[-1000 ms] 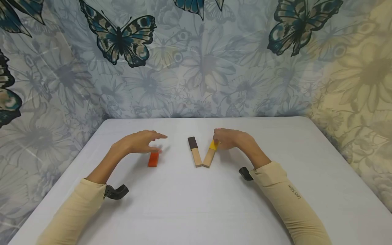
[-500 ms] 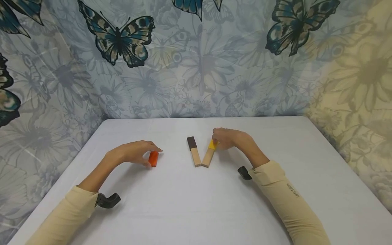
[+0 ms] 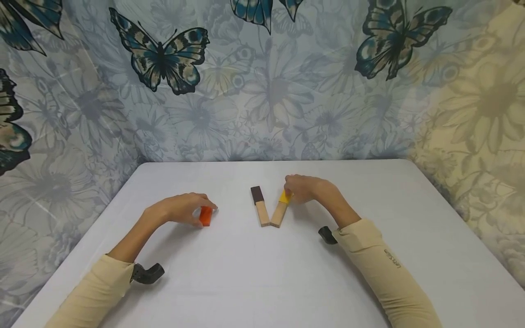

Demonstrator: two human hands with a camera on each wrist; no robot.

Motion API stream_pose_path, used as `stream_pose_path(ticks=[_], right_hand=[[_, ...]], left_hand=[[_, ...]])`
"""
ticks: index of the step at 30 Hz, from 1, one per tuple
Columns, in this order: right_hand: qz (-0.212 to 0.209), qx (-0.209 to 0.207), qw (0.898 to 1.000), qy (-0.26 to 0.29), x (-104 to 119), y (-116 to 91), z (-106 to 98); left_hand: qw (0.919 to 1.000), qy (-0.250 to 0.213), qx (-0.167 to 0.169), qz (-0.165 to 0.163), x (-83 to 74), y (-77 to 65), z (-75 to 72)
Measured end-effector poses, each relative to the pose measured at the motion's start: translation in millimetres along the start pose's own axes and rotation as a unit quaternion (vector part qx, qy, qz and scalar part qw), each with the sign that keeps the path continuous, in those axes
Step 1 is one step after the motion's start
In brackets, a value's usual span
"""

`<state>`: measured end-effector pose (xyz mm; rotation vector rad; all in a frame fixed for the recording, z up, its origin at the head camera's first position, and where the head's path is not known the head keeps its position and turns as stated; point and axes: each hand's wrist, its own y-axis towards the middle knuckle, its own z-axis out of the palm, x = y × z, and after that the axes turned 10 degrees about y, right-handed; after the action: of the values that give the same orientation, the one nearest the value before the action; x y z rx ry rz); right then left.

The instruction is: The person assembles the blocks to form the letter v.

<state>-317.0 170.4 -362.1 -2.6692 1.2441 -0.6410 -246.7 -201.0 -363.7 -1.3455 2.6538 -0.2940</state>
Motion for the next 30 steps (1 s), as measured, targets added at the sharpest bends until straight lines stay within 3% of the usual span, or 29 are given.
stream_pose_path(ticks=[9,17,24,30], right_hand=[[0.008,0.006,1.0,0.002,-1.6,-0.7,4.8],[0.014,0.002,1.0,-0.002,1.0,0.7,1.0],[0.016,0.004,1.0,0.005,0.3,-2.8,2.1],[0.005,0.002,1.0,-0.001,1.7,-3.7,0.0]], left_hand=[[0.9998,-0.005,0.017,-0.003,-2.4,1.2,0.0],[0.9999,0.004,-0.006,0.011,-3.5,1.6,-13.7],[0.9992,-0.003,-0.024,0.032,-15.9,14.8,-25.8],[0.9987,-0.01,-0.04,0.029,-24.1,24.2,-39.1]])
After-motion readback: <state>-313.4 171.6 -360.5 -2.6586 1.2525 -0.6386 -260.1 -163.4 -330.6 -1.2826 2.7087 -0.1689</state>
